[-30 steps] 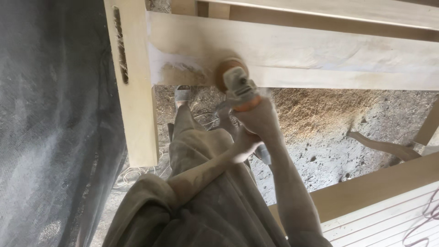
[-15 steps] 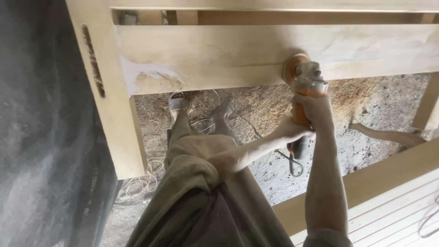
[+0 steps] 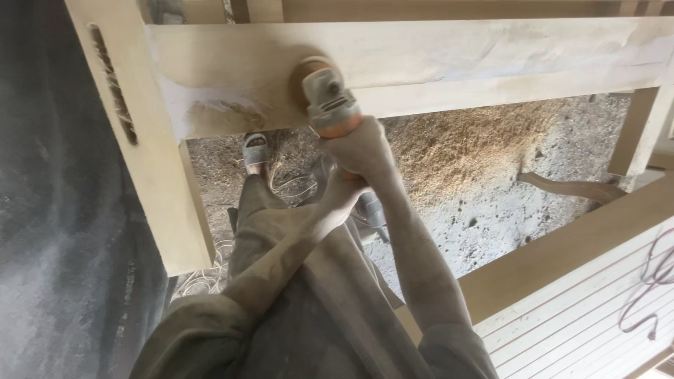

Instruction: The person uses a power sander to smooth the surface of a wooden slat on a larger frame, moving the tool back and forth along the wood while producing sawdust.

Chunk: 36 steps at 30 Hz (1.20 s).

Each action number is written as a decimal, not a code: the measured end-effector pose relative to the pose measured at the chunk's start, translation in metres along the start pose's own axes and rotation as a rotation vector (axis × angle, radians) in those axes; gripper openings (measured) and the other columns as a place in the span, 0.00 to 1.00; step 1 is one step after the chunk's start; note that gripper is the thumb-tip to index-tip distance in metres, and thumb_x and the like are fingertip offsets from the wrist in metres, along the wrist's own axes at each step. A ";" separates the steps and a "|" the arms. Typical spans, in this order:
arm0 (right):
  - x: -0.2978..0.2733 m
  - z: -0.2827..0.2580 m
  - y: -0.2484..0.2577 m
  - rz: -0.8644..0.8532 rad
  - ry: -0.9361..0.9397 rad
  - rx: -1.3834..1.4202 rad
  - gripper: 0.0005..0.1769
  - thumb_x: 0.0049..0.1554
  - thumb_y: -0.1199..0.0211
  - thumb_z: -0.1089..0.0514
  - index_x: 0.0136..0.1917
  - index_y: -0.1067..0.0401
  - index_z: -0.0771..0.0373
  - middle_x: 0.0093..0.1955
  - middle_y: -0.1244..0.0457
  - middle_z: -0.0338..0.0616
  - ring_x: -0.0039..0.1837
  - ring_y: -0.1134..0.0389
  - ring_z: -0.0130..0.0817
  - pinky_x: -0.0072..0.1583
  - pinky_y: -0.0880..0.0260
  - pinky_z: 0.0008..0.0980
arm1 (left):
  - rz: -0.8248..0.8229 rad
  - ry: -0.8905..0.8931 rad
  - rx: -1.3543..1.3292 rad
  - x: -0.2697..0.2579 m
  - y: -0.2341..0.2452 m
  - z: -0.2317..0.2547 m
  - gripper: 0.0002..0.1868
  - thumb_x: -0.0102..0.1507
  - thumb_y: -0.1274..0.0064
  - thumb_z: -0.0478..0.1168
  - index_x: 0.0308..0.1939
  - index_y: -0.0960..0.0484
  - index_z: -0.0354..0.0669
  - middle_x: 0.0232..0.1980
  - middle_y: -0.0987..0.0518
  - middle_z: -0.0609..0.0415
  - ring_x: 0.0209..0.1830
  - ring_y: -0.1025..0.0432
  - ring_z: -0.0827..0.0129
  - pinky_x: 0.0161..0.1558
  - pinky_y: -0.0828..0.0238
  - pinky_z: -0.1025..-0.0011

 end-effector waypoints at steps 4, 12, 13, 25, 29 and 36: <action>-0.003 -0.001 0.004 0.007 0.074 0.001 0.16 0.45 0.24 0.52 0.45 0.21 0.59 0.37 0.29 0.36 0.39 0.24 0.26 0.47 0.17 0.32 | 0.052 0.076 -0.088 -0.006 -0.002 -0.018 0.13 0.58 0.35 0.31 0.45 0.20 0.34 0.41 0.17 0.50 0.37 0.22 0.68 0.42 0.21 0.67; 0.017 0.085 0.080 0.147 -0.171 -0.053 0.19 0.48 0.26 0.53 0.50 0.24 0.64 0.43 0.31 0.44 0.43 0.25 0.33 0.46 0.17 0.36 | -0.078 0.322 0.019 0.023 -0.084 -0.056 0.14 0.58 0.35 0.33 0.45 0.19 0.33 0.41 0.17 0.47 0.39 0.21 0.63 0.50 0.20 0.60; 0.019 0.099 0.092 0.166 -0.212 -0.058 0.19 0.49 0.27 0.53 0.51 0.24 0.64 0.44 0.31 0.45 0.44 0.25 0.34 0.46 0.18 0.36 | -0.100 0.345 0.027 0.031 -0.096 -0.061 0.14 0.58 0.35 0.33 0.45 0.20 0.33 0.41 0.18 0.46 0.40 0.21 0.61 0.50 0.20 0.58; 0.044 0.209 0.225 0.298 -0.225 0.337 0.23 0.47 0.28 0.62 0.56 0.27 0.63 0.46 0.33 0.41 0.44 0.29 0.31 0.48 0.21 0.30 | -0.280 0.520 0.162 0.098 -0.219 -0.132 0.18 0.52 0.35 0.33 0.44 0.21 0.35 0.37 0.19 0.48 0.36 0.22 0.61 0.44 0.20 0.59; 0.052 0.200 0.217 0.291 -0.111 0.464 0.22 0.47 0.30 0.63 0.56 0.28 0.65 0.45 0.33 0.44 0.44 0.29 0.32 0.47 0.21 0.31 | -0.255 0.567 0.365 0.097 -0.197 -0.120 0.16 0.52 0.33 0.38 0.41 0.20 0.40 0.35 0.19 0.51 0.33 0.22 0.64 0.40 0.20 0.65; 0.049 0.101 0.112 0.146 0.157 0.118 0.11 0.54 0.31 0.52 0.47 0.23 0.59 0.42 0.31 0.42 0.42 0.27 0.27 0.42 0.18 0.32 | -0.083 0.347 0.132 0.057 -0.100 -0.083 0.12 0.58 0.37 0.34 0.42 0.19 0.32 0.36 0.17 0.47 0.32 0.21 0.62 0.39 0.17 0.61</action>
Point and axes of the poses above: each hand's wrist, its own x-axis towards the middle knuckle, its own y-axis out of the back of the hand, z = x × y, the point moved 10 cm from there along x, towards the middle knuckle
